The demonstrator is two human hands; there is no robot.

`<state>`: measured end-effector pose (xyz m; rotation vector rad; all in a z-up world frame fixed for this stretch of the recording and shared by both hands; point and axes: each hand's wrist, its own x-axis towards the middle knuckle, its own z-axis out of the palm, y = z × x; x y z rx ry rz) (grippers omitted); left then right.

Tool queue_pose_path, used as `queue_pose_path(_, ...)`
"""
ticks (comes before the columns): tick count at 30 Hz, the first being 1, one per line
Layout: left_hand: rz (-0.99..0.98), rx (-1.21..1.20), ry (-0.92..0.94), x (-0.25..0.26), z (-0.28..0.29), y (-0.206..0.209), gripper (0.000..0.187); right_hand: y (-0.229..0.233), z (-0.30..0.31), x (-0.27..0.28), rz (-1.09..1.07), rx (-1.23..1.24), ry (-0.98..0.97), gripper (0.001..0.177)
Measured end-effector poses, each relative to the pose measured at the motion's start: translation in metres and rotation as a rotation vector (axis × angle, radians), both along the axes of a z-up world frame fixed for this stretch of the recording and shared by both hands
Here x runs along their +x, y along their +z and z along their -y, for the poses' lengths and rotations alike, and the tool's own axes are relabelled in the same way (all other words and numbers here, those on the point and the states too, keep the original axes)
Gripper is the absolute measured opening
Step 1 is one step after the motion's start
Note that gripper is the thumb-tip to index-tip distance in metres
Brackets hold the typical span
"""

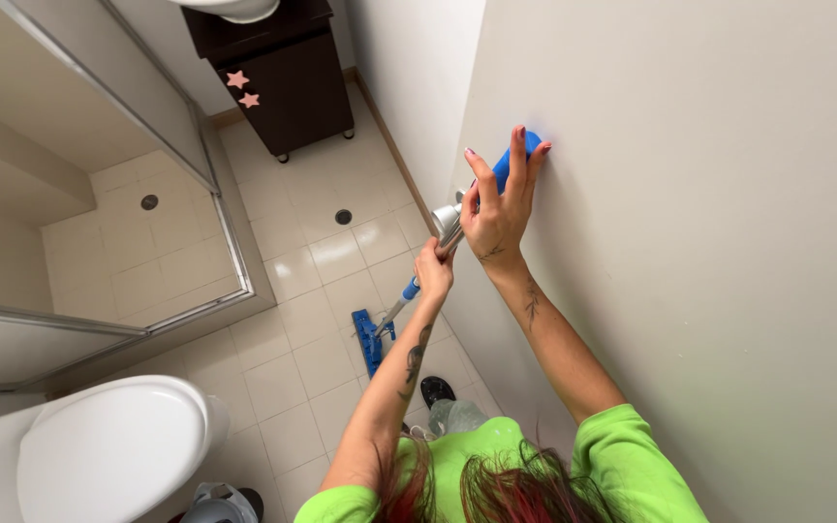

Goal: Cleaning the bathroom floor with a mop and scrubbing the toilet with a brush and wipes.

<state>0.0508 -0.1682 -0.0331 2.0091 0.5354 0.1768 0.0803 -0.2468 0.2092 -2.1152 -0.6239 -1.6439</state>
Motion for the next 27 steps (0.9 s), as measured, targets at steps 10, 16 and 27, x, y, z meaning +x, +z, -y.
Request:
queue_pose_path(10, -0.043, 0.055, 0.235, 0.021, 0.004, -0.020, 0.030, -0.053, -0.011, -0.024, -0.127, -0.095, -0.083, 0.053)
queue_pose_path(16, 0.186, -0.011, 0.310, -0.043, 0.044, 0.153, 0.034, -0.096, -0.016, -0.054, -0.177, -0.128, 0.137, 0.054)
queue_pose_path(27, 1.600, -1.775, -0.162, 0.031, 0.014, -0.120, 0.058, -0.119, -0.041, -0.070, -0.205, -0.124, 0.502, 0.040)
